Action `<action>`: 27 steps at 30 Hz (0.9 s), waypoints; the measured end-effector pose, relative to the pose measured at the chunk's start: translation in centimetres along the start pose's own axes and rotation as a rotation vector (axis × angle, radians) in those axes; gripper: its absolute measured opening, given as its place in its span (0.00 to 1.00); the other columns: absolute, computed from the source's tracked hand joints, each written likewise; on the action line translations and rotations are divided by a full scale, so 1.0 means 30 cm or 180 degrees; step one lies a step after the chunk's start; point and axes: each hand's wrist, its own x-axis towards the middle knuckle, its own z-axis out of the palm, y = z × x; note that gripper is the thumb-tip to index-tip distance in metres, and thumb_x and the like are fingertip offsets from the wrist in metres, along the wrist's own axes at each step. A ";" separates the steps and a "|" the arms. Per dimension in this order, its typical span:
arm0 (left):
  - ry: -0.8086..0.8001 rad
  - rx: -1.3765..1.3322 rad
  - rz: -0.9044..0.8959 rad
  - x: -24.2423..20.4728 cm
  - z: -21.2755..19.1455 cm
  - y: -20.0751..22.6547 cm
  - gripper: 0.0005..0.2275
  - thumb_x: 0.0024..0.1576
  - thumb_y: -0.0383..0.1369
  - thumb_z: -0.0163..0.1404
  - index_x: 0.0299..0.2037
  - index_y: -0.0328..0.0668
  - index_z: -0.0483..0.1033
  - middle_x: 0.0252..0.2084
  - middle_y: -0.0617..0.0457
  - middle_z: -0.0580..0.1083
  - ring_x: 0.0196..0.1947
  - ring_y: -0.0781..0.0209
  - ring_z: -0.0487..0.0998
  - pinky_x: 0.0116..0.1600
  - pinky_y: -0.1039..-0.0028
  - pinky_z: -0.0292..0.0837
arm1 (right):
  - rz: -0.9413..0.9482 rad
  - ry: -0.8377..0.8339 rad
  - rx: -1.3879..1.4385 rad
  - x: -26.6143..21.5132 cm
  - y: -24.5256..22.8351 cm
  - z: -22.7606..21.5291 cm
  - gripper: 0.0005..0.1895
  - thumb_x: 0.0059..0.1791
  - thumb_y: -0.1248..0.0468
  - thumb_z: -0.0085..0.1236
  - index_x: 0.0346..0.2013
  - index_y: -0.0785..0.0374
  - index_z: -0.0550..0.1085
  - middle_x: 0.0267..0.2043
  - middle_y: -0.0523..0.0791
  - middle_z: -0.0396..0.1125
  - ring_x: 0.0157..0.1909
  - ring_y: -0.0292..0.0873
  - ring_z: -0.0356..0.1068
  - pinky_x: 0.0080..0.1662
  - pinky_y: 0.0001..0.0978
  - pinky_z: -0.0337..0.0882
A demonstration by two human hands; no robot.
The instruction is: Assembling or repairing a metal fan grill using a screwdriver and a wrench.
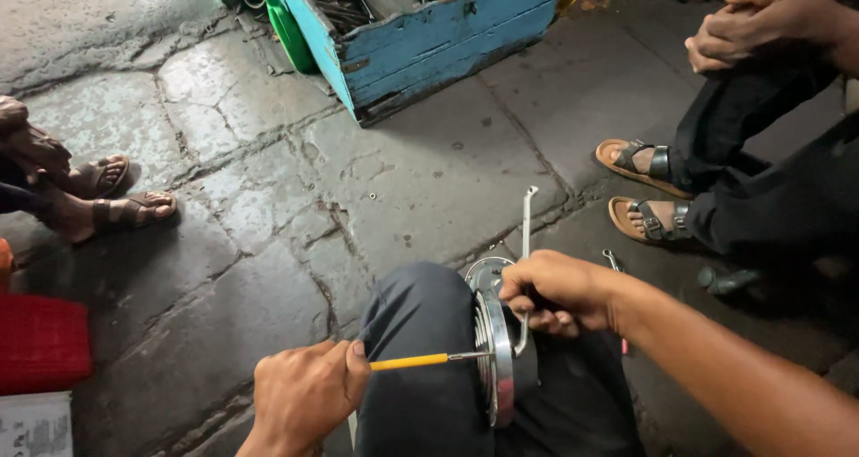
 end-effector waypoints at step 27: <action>-0.0152 -0.0097 -0.0047 0.008 0.019 -0.008 0.17 0.55 0.40 0.48 0.13 0.48 0.73 0.14 0.52 0.74 0.13 0.46 0.75 0.19 0.54 0.68 | -0.4648 0.3798 -0.4306 0.043 0.574 0.217 0.12 0.39 0.54 0.63 0.21 0.55 0.69 0.31 0.46 0.66 0.35 0.46 0.71 0.35 0.38 0.70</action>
